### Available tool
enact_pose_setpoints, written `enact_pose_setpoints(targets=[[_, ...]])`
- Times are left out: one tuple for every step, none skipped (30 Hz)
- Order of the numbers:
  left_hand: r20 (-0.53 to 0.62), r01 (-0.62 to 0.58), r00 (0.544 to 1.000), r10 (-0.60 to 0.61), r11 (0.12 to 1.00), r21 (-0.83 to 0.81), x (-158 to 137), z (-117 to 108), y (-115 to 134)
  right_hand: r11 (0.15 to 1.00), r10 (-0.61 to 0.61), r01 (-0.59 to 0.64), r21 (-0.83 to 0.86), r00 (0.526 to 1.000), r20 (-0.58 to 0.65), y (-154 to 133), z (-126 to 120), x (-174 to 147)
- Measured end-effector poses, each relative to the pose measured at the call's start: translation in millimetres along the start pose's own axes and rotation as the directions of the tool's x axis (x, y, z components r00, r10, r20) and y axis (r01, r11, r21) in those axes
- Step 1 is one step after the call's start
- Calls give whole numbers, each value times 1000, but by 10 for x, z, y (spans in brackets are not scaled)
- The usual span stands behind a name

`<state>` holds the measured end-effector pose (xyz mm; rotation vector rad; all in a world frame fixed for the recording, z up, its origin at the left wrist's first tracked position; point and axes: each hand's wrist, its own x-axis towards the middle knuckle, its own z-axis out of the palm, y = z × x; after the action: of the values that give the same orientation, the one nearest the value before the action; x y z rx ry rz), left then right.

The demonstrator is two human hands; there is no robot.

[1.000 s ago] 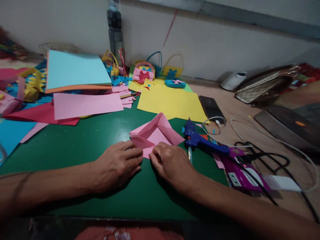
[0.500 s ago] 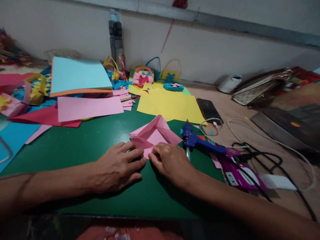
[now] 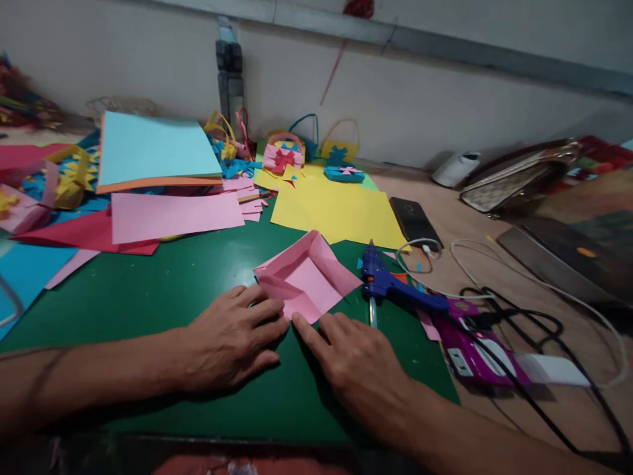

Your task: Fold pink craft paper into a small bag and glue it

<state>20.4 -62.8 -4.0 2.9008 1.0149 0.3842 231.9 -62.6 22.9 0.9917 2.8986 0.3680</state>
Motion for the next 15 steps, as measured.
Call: enact_pose_setpoints(targets=[[8, 5, 1000, -5, 1000, 2, -1, -2, 3, 999, 0, 2, -39, 999, 42, -20, 22, 11], [19, 9, 1000, -10, 1000, 3, -3, -4, 5, 998, -4, 9, -70, 997, 78, -33, 41, 21], [28, 13, 1000, -13, 1000, 4, -5, -6, 7, 996, -15, 25, -90, 994, 104, -42, 56, 29], [35, 14, 999, -15, 1000, 4, -8, -6, 8, 994, -31, 43, -100, 992, 121, -45, 66, 32], [38, 14, 999, -14, 1000, 2, -10, -7, 8, 993, -49, 63, -101, 990, 135, -45, 71, 31], [39, 14, 999, -14, 1000, -2, -13, -6, 7, 992, -62, 77, -97, 987, 149, -42, 70, 25], [39, 14, 999, -13, 1000, -9, -15, -5, 5, 992, -70, 85, -89, 984, 164, -38, 65, 18], [38, 13, 999, -13, 1000, -15, -16, -4, 4, 993, -70, 86, -81, 981, 180, -32, 56, 9], [38, 14, 999, -13, 1000, -20, -15, -4, 3, 994, -65, 80, -75, 979, 192, -27, 46, 2], [38, 15, 999, -14, 1000, -21, -12, -4, 3, 995, -59, 74, -71, 978, 199, -22, 37, -4], [39, 14, 999, -13, 1000, -20, -6, -5, 4, 995, -54, 69, -68, 978, 203, -18, 30, -7], [42, 10, 999, -10, 1000, -15, 3, -7, 9, 996, -54, 68, -63, 977, 206, -14, 26, -8], [47, 8, 999, -8, 1000, -5, 14, -11, 15, 996, -61, 73, -53, 975, 212, -12, 26, -7], [56, 9, 998, -9, 1000, 6, 27, -15, 25, 996, -72, 83, -39, 974, 215, -10, 30, -7], [69, 13, 998, -15, 1000, 17, 41, -19, 38, 995, -85, 92, -24, 973, 215, -10, 36, -8]])
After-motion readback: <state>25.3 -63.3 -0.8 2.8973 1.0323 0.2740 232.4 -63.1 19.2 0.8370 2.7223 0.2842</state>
